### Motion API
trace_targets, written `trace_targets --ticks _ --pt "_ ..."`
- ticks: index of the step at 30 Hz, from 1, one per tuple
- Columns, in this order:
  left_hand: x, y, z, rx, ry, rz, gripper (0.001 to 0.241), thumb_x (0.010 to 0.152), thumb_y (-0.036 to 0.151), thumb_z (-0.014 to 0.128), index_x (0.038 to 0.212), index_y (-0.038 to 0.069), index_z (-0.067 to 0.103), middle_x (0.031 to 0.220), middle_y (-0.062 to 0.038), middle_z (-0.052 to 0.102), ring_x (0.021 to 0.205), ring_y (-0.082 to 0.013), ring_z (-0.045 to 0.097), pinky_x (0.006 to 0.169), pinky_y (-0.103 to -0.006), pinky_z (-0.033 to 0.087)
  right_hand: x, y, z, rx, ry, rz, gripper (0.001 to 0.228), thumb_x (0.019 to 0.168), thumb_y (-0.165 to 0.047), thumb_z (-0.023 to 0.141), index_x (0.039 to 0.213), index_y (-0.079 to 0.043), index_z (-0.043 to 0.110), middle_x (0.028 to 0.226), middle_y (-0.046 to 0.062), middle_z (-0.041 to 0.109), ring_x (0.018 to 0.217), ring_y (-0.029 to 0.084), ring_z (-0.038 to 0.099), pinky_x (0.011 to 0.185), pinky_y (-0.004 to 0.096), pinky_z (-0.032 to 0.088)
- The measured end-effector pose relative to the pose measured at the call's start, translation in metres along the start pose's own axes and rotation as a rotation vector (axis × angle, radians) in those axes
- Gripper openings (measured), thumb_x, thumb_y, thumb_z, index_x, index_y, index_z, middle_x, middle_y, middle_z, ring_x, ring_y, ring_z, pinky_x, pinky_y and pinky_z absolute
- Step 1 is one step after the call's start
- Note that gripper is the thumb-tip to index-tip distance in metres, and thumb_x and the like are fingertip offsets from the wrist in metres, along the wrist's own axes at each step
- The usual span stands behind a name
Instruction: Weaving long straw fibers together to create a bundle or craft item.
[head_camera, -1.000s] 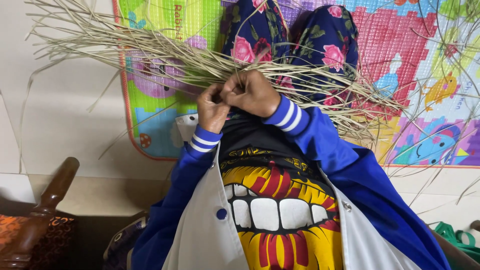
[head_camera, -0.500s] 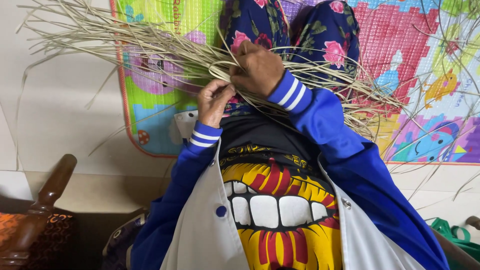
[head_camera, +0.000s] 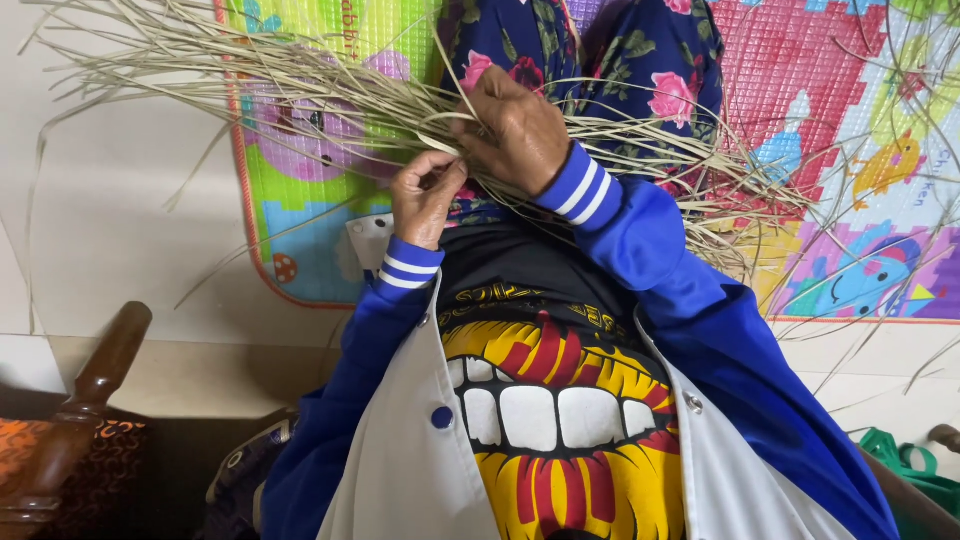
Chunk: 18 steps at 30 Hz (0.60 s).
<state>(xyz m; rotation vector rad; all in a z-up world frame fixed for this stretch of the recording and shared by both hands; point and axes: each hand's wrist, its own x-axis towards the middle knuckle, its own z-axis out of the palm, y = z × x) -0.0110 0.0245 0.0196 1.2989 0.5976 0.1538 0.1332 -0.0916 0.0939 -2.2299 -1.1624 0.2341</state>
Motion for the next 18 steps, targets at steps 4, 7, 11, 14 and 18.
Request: trace_targets --ticks 4,7,11,14,18 --pt "0.001 -0.003 0.000 -0.046 -0.002 0.006 0.010 0.089 -0.002 0.073 0.098 0.001 0.070 0.084 -0.004 0.069 0.073 -0.0088 0.060 0.069 -0.0202 0.053 -0.003 0.006 0.013 0.099 -0.043 -0.036 0.008 0.087 -0.006 0.080 0.082 -0.002 0.075 0.074 0.005 0.056 0.055 0.015 0.049 0.044 0.029 0.044" --pt "0.001 -0.002 0.002 -0.054 -0.013 0.013 0.009 0.090 -0.001 0.073 0.097 0.002 0.069 0.083 -0.003 0.067 0.074 -0.0083 0.058 0.069 -0.0197 0.052 -0.001 0.006 0.012 0.098 -0.082 -0.065 0.003 0.083 -0.001 0.078 0.086 -0.002 0.076 0.078 0.006 0.062 0.064 0.017 0.057 0.052 0.030 0.050" --pt "0.001 -0.008 0.001 -0.053 -0.003 0.023 0.023 0.089 -0.001 0.071 0.111 0.001 0.073 0.090 -0.003 0.069 0.078 -0.0081 0.059 0.074 -0.0188 0.051 0.001 -0.001 0.011 0.142 -0.100 -0.091 0.011 0.080 0.003 0.076 0.091 -0.001 0.078 0.080 0.008 0.067 0.060 0.018 0.059 0.049 0.030 0.052" --pt "0.004 -0.032 -0.002 -0.119 0.026 0.063 0.028 0.088 -0.005 0.071 0.116 0.000 0.070 0.097 -0.006 0.073 0.078 -0.0086 0.061 0.072 -0.0191 0.052 -0.002 0.002 0.015 0.054 -0.066 -0.124 0.011 0.082 -0.001 0.080 0.093 -0.003 0.076 0.077 0.007 0.067 0.057 0.018 0.059 0.048 0.030 0.051" --pt "0.005 -0.026 -0.005 -0.130 0.000 0.107 0.022 0.089 -0.006 0.071 0.109 0.002 0.071 0.101 -0.005 0.072 0.086 -0.0102 0.063 0.082 -0.0214 0.053 -0.013 -0.018 0.001 -0.207 -0.015 -0.109 0.016 0.083 -0.018 0.087 0.083 -0.009 0.074 0.079 0.003 0.068 0.072 0.019 0.061 0.067 0.036 0.048"
